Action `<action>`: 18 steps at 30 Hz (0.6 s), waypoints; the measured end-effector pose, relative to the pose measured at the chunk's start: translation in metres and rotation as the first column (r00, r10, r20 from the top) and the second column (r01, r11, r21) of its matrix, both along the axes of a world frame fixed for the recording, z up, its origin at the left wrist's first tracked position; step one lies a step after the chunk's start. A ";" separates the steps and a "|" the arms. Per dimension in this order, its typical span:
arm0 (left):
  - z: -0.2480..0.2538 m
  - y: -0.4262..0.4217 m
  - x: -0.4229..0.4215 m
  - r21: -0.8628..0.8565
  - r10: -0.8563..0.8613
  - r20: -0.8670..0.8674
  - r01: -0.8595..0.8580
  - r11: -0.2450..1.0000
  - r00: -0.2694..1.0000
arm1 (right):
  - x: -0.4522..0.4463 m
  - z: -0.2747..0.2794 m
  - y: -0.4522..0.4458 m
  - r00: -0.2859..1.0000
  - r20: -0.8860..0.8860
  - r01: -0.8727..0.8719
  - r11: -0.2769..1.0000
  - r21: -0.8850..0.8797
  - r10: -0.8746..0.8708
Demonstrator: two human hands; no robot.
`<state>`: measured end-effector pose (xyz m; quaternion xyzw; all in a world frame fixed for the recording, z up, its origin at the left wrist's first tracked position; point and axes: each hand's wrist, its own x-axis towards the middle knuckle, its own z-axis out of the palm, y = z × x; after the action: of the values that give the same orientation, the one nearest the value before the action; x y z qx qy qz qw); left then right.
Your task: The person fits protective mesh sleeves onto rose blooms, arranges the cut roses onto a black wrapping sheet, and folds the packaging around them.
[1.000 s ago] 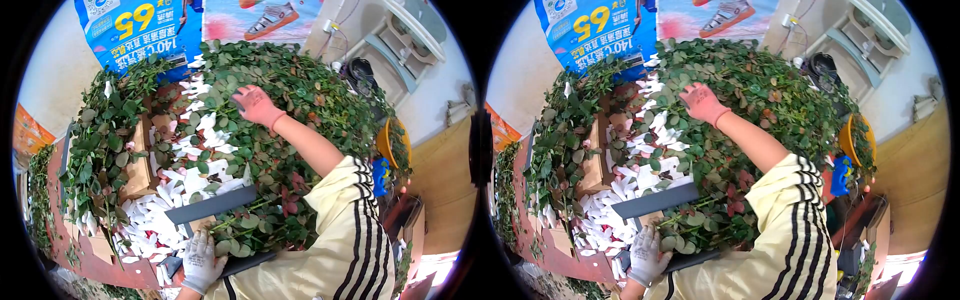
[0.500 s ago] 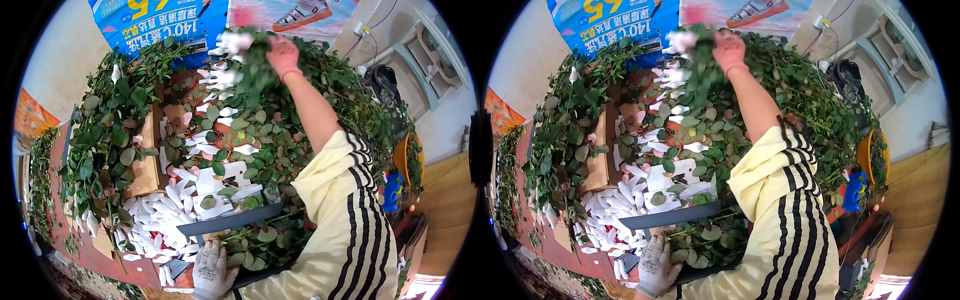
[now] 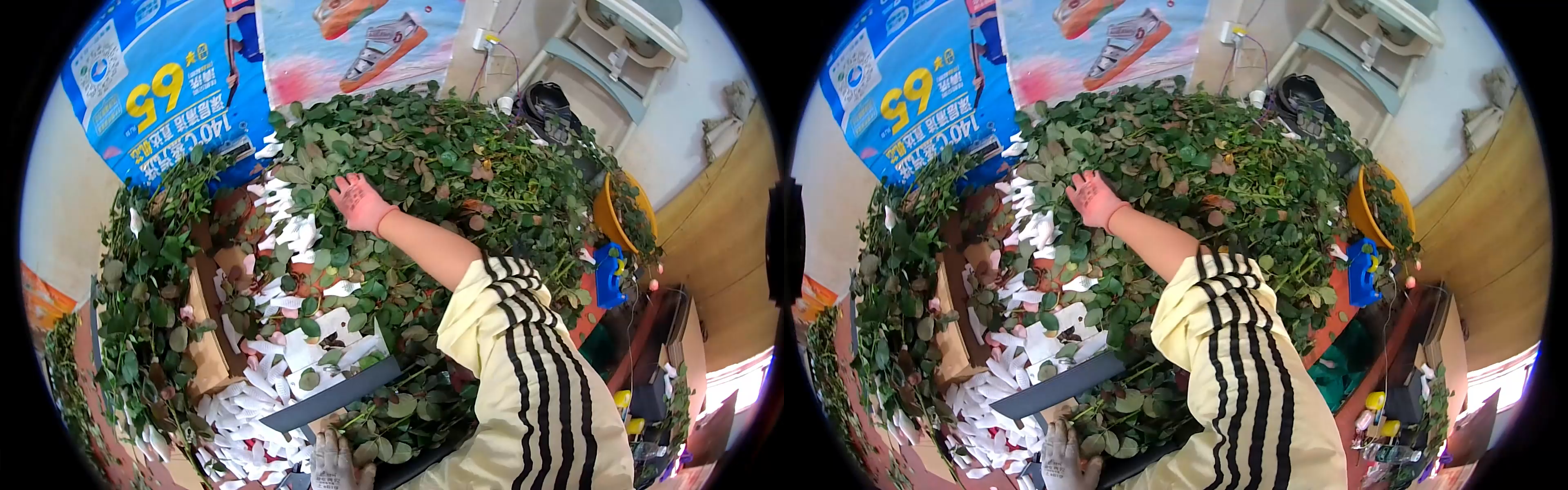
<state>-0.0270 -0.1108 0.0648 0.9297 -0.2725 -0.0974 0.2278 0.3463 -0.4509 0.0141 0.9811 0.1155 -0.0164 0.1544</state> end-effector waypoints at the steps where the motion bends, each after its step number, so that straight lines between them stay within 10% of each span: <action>1: 0.000 0.000 0.001 0.004 -0.007 0.007 0.007 1.000 1.000 | 0.003 -0.008 -0.001 0.999 0.023 -0.038 0.992 -0.118 0.041; 5: -0.007 0.003 -0.004 -0.026 0.001 0.039 0.000 1.000 0.999 | -0.002 -0.022 0.005 0.984 0.033 -0.154 0.926 -0.345 0.176; 18: 0.003 -0.002 -0.001 0.016 0.049 -0.031 -0.049 0.999 0.998 | 0.001 -0.024 0.004 0.988 0.063 -0.114 0.951 -0.288 0.138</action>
<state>-0.0278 -0.1130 0.0676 0.9362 -0.2452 -0.1085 0.2272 0.3476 -0.4470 -0.0103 0.9393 0.1680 0.0176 0.2986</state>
